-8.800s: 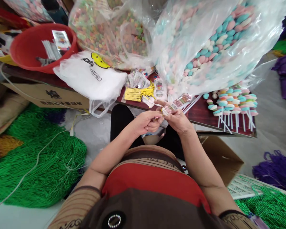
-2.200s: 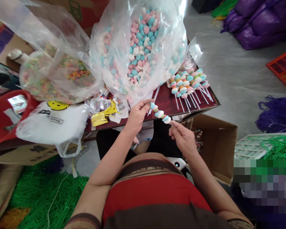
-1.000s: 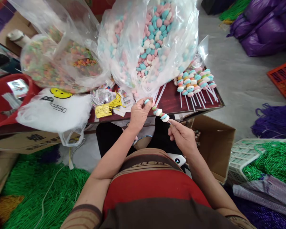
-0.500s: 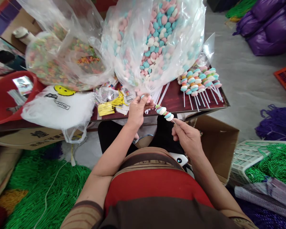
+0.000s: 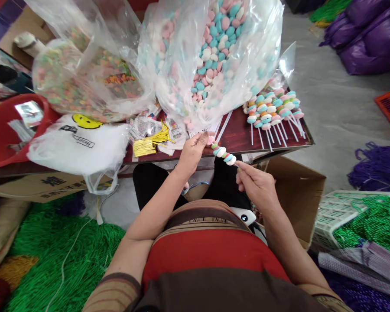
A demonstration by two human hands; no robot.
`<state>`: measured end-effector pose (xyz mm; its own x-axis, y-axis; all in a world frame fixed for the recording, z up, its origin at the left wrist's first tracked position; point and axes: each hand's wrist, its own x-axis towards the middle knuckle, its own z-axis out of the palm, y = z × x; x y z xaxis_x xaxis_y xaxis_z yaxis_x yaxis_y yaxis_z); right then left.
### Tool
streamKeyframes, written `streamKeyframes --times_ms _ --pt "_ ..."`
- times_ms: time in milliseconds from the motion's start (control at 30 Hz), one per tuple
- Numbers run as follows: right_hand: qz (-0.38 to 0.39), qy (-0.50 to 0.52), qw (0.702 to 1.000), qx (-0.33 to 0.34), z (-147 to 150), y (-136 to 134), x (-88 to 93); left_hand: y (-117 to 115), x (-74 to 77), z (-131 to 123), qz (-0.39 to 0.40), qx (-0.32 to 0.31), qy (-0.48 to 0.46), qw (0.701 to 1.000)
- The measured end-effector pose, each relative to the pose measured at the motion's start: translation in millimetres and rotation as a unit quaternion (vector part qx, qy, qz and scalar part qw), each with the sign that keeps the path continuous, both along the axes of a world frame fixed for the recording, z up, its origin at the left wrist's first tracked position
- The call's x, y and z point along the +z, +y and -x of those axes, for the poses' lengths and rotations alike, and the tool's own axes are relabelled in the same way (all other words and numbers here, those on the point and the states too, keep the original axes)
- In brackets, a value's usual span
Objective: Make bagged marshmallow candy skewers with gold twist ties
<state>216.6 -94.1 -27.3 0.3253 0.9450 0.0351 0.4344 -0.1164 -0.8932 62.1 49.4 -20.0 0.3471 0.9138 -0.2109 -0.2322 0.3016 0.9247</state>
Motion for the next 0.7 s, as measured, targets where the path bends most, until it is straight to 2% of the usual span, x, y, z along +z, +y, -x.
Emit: streamKeyframes --times_ms 133,400,533,700 --pt "0.002 -0.019 1.0 0.009 -2 0 -0.2 -2 3.7 1 0.026 -0.026 -0.007 0.999" --pt "-0.019 0.005 1.0 -0.024 12 1 -6.8 -3 6.9 -2 0.112 -0.01 -0.063 0.992" --pt "-0.02 0.009 0.999 -0.023 13 1 -8.6 -5 6.8 -2 0.115 -0.007 -0.076 0.99" --pt "-0.011 0.018 0.999 -0.029 10 1 -6.3 -8 6.0 -4 0.075 -0.021 -0.104 0.992"
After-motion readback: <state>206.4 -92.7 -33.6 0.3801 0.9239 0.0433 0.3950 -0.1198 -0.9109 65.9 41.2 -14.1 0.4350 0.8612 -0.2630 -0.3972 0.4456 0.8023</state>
